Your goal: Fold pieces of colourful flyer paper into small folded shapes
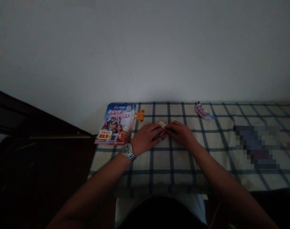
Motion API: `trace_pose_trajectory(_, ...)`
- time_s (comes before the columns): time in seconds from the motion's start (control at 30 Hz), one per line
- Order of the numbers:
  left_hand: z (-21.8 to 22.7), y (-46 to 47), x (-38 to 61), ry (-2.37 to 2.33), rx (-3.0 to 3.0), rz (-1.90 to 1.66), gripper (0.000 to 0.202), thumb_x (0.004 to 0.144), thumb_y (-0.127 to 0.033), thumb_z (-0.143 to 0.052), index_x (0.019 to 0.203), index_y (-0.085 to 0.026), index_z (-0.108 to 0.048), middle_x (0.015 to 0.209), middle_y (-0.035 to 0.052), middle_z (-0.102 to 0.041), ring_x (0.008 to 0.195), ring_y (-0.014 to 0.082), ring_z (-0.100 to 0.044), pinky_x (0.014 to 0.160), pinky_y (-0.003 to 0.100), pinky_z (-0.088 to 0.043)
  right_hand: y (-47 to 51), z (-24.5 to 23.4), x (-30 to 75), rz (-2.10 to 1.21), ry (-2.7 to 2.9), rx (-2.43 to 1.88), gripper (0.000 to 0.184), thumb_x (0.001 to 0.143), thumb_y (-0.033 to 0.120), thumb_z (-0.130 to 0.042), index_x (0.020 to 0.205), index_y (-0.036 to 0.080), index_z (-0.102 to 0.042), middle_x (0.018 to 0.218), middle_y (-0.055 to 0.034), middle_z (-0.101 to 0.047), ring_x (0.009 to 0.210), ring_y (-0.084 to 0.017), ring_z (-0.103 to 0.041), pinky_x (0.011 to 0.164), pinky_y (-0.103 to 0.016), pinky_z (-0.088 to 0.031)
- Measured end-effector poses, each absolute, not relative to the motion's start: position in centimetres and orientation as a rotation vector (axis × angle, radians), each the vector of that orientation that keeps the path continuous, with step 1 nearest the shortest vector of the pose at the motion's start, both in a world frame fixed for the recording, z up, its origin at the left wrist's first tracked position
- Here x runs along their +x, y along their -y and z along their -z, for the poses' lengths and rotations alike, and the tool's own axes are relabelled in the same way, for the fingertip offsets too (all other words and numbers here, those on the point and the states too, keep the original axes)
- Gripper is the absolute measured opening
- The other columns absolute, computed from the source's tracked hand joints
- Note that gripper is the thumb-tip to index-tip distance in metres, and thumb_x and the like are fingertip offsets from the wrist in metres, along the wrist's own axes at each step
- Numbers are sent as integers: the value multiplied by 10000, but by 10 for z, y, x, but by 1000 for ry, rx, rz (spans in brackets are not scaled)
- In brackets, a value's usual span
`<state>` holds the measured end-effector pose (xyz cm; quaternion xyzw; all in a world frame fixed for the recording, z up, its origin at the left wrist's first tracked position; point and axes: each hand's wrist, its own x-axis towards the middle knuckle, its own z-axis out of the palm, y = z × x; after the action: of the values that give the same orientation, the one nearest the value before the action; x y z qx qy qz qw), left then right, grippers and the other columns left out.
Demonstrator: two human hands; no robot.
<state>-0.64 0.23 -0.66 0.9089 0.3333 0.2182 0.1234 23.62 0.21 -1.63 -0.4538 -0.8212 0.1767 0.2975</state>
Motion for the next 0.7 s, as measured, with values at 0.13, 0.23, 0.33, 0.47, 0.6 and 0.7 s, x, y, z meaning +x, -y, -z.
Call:
trace_pose_trajectory(0.13,3,-4,-8,-923,2666,-597,408,966,-340,-664,1360,-256,-599,1366,61,-633,1212,256,-598,1066,456,-474,-2,16,237,-476,2195,-1213,156,984,259,-629,1099,256,-735,1057,-76,-695,972,-230,-691,864,-368,-570)
trace_pose_trajectory(0.23,3,-4,-8,-924,2671,-582,343,980,-345,-647,1315,-270,-632,1357,47,-638,1195,251,-603,1039,451,-473,-2,15,237,-472,2198,-1211,156,988,265,-625,1098,254,-735,1054,-78,-694,970,-230,-688,856,-366,-568)
trace_pose_trajectory(0.33,4,-4,-8,-932,2673,-587,287,996,-364,-621,1269,-287,-662,1355,39,-641,1183,249,-611,1016,449,-472,-2,15,237,-482,2192,-1200,167,991,275,-619,1113,262,-733,1067,-78,-694,972,-229,-686,852,-366,-571)
trace_pose_trajectory(0.47,5,-4,-7,-951,2673,-614,278,1010,-411,-592,1245,-294,-683,1342,35,-654,1160,247,-624,987,443,-475,-2,15,237,-486,2202,-1188,176,988,279,-622,1127,258,-728,1074,-80,-689,972,-229,-686,861,-367,-572)
trace_pose_trajectory(0.6,7,-5,-7,-960,2664,-631,274,1020,-423,-572,1223,-289,-699,1342,28,-661,1162,242,-622,988,441,-470,-1,12,240,-504,2224,-1131,210,963,274,-660,1165,250,-709,1073,-86,-674,983,-234,-671,868,-373,-573)
trace_pose_trajectory(0.7,7,-5,-8,-964,2652,-629,254,1017,-399,-581,1207,-292,-711,1338,32,-665,1150,240,-627,985,450,-472,0,8,244,-557,2250,-1067,252,952,307,-678,1201,270,-694,1116,-91,-665,1022,-243,-666,896,-394,-574)
